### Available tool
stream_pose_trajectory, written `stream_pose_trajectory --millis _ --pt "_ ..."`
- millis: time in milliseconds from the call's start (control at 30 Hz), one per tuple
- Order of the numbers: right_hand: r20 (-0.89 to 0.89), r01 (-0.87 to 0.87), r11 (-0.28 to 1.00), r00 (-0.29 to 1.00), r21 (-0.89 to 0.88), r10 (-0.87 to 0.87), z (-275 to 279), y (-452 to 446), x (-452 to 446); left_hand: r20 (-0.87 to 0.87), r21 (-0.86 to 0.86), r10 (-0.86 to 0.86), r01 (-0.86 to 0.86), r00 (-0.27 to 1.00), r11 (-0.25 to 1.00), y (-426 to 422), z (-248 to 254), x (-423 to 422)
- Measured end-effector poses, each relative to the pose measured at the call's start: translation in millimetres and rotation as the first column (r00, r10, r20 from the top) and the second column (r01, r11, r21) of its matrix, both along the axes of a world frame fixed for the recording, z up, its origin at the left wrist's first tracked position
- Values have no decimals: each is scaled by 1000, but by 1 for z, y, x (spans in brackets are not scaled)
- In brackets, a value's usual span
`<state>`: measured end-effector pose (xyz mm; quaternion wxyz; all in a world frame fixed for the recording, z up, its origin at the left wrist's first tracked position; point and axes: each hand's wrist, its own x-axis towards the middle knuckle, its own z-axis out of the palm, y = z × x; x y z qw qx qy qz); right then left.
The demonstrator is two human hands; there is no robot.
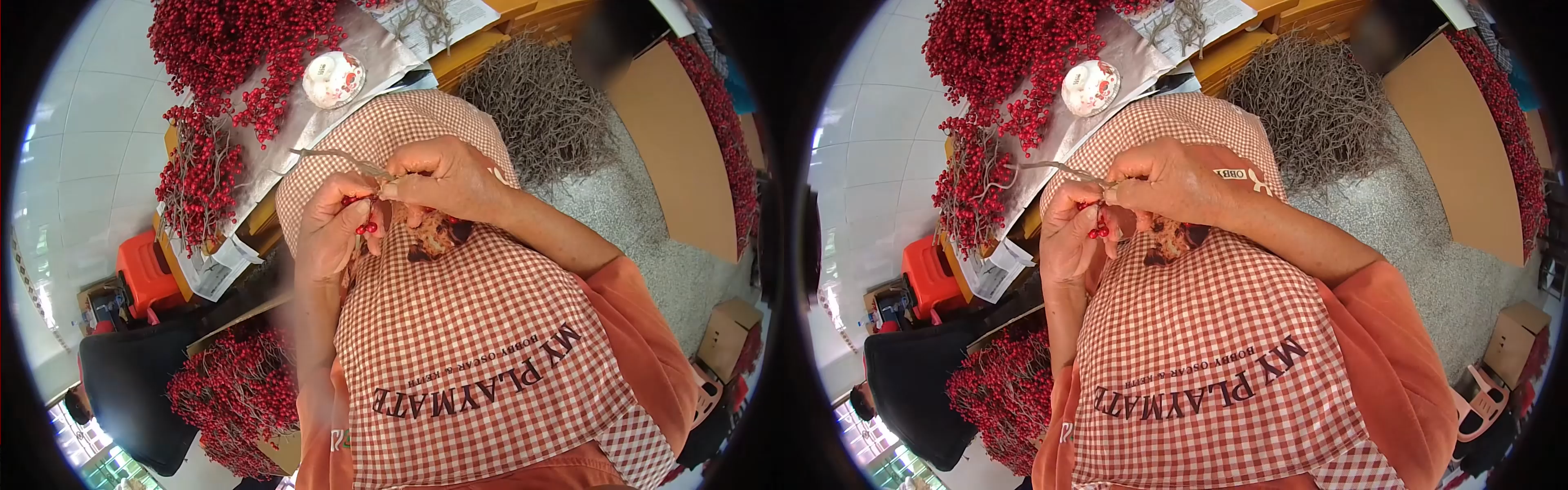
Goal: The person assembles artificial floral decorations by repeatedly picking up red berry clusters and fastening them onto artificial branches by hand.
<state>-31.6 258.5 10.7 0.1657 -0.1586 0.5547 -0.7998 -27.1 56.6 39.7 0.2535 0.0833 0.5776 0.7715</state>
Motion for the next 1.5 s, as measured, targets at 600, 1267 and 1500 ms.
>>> stream_pose_trajectory --millis 600,1267,1500 --pt "9 51 996 999 69 -51 -5 -3 6 6 9 28 -29 1000 1000 1 -9 3" --pt "-377 377 834 899 403 -223 -4 -9 4 -226 -381 49 -134 973 915 7 -4 -5" --pt "-188 50 863 981 502 52 -11 6 -7 -283 -26 171 -186 944 982 -9 -7 -14"
